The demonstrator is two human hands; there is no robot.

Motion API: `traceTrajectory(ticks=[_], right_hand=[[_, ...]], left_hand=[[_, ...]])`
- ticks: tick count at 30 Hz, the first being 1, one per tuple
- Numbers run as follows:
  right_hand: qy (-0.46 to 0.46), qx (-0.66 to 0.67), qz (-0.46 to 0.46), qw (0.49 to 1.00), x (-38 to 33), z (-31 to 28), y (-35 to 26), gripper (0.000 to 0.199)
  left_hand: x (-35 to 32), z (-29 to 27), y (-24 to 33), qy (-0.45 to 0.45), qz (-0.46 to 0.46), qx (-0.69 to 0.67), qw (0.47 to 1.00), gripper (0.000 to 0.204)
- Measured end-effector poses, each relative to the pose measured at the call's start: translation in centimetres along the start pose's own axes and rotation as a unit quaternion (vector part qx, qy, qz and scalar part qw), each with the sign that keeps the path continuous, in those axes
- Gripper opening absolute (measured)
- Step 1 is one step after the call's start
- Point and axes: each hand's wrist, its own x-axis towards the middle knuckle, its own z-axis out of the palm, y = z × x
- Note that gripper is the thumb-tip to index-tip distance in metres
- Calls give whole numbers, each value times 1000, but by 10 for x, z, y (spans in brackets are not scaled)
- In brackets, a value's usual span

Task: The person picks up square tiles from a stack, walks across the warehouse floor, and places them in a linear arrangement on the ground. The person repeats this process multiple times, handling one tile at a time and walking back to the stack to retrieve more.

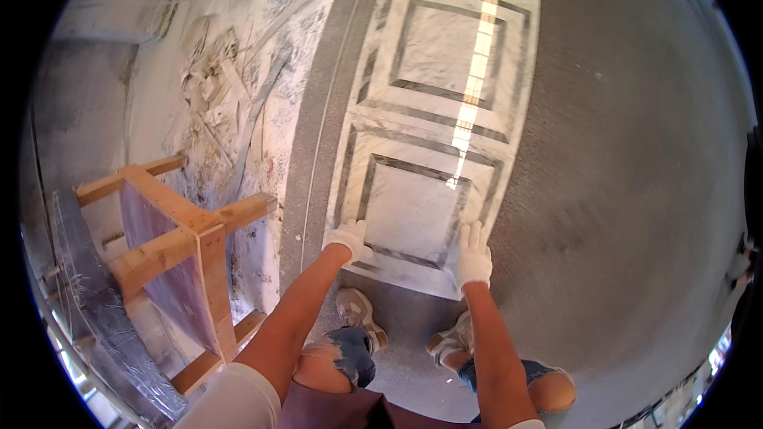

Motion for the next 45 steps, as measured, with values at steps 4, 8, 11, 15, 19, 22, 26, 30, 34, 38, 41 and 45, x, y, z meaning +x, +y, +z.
traceTrajectory(ticks=[4,8,11,15,19,22,26,30,34,38,41,45], right_hand=[[-121,132,53,982,-5,-100,19,52],[-76,267,101,955,-91,-148,55,64],[-114,375,148,908,-210,-189,82,64],[-98,338,119,928,-403,-228,128,47],[-219,184,20,958,-586,-201,220,35],[-215,394,317,835,-633,-316,189,35],[-119,518,384,755,-620,-454,204,35],[-6,667,395,632,-534,-495,221,38],[84,757,283,582,-412,-554,241,42],[209,553,-17,807,-316,-598,262,24],[21,757,193,624,-324,-690,262,28],[85,685,239,683,-335,-674,374,35]], left_hand=[[-55,-10,28,-56,42,-72,995,56],[-178,-20,64,-59,-5,-75,995,52],[-299,-42,83,-25,8,-119,992,50],[-434,-75,103,-45,-3,-154,987,54],[-549,-81,93,10,56,-227,972,50],[-552,-148,126,0,33,-173,984,41],[-533,-199,171,18,68,-189,980,58],[-547,-253,251,89,81,-268,956,69],[-468,-308,317,39,122,-207,970,69],[-409,-312,318,46,148,-140,978,71],[-380,-322,314,23,38,-141,989,64],[-352,-447,421,50,104,-188,975,64]])
